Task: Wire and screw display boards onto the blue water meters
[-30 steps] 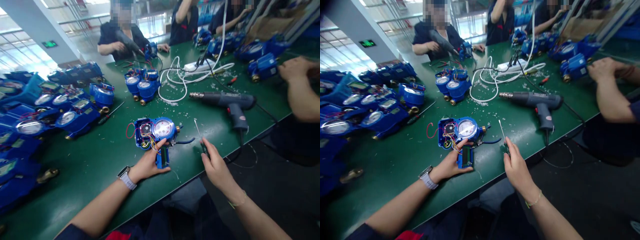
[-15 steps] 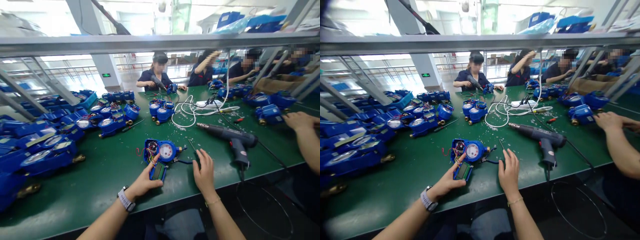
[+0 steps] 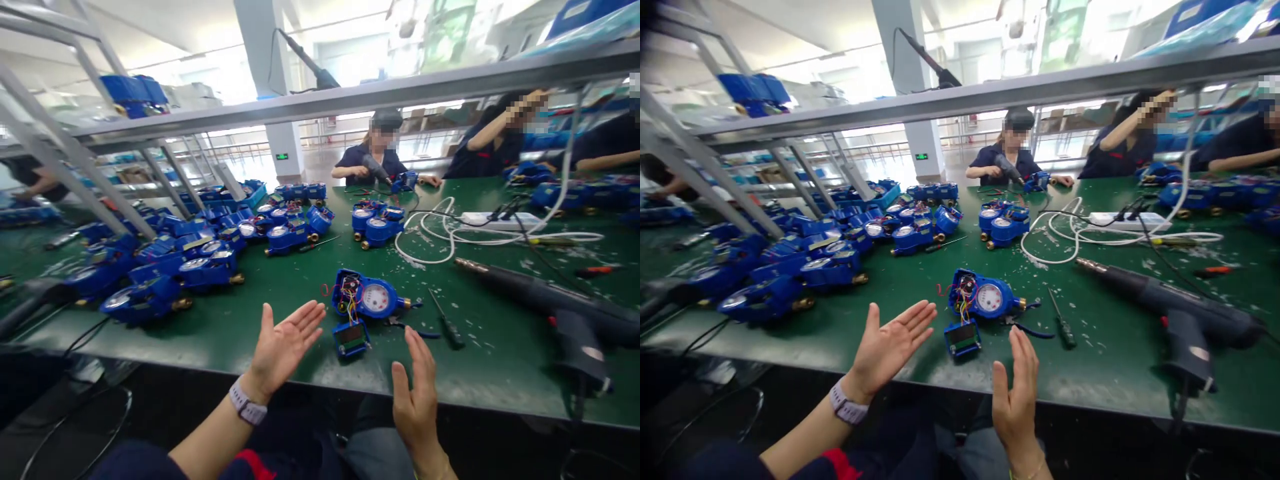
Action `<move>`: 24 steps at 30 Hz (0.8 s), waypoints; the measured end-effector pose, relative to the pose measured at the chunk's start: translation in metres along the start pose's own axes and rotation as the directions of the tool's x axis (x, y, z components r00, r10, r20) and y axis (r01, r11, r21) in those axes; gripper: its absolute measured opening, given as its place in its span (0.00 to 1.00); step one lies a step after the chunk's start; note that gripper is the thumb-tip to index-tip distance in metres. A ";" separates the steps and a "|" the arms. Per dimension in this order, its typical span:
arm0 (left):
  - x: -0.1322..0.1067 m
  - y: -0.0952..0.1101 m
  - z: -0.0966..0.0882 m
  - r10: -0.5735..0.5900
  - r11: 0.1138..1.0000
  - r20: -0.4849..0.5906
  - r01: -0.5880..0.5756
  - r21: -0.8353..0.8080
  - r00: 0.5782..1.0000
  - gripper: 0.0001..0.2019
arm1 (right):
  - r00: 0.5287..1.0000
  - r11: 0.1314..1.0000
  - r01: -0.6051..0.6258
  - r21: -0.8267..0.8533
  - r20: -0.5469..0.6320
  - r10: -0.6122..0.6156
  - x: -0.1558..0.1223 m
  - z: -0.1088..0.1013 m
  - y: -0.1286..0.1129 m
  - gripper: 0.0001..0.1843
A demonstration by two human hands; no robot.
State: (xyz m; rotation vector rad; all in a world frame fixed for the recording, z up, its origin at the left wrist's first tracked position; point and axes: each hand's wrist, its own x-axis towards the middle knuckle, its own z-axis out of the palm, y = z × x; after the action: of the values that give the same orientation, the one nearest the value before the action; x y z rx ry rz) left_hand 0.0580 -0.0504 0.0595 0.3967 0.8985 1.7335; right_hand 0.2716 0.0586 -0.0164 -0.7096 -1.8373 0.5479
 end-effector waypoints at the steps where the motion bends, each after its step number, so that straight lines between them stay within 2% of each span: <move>1: -0.006 0.002 0.005 -0.025 0.999 0.050 0.027 -0.044 0.998 0.46 | 0.999 0.999 0.033 0.029 0.037 -0.034 -0.001 0.005 -0.010 0.28; 4: -0.019 -0.001 0.016 -0.040 0.994 0.175 0.058 -0.097 0.984 0.47 | 0.974 0.981 0.171 0.092 0.138 -0.182 -0.002 0.018 -0.037 0.30; 7: -0.027 -0.011 0.022 -0.032 0.992 0.249 0.062 -0.112 0.968 0.48 | 0.923 0.941 0.315 0.122 0.192 -0.333 0.003 0.028 -0.053 0.32; 10: -0.034 -0.022 0.026 -0.037 0.992 0.299 0.072 -0.107 0.954 0.51 | 0.895 0.924 0.369 0.098 0.233 -0.381 0.010 0.038 -0.061 0.36; 13: -0.039 -0.029 0.032 -0.040 0.994 0.331 0.073 -0.086 0.943 0.52 | 0.855 0.909 0.413 0.054 0.322 -0.408 0.014 0.049 -0.068 0.41; 17: -0.043 -0.035 0.035 -0.033 0.991 0.288 0.069 -0.115 0.957 0.54 | 0.776 0.861 0.508 0.029 0.418 -0.472 0.013 0.057 -0.079 0.48; 21: -0.041 -0.036 0.033 -0.004 0.985 0.189 0.036 -0.167 0.982 0.52 | 0.768 0.850 0.526 0.032 0.410 -0.491 0.002 0.056 -0.085 0.51; 24: -0.036 -0.029 0.031 0.009 0.983 0.133 0.015 -0.182 0.991 0.46 | 0.762 0.834 0.550 0.046 0.383 -0.523 -0.015 0.069 -0.089 0.47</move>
State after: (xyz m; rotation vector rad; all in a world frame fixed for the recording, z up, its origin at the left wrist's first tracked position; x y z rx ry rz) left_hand 0.1104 -0.0680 0.0647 0.3841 0.6373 1.7482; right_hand 0.1923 -0.0185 0.0078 -0.0821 -2.3132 0.2438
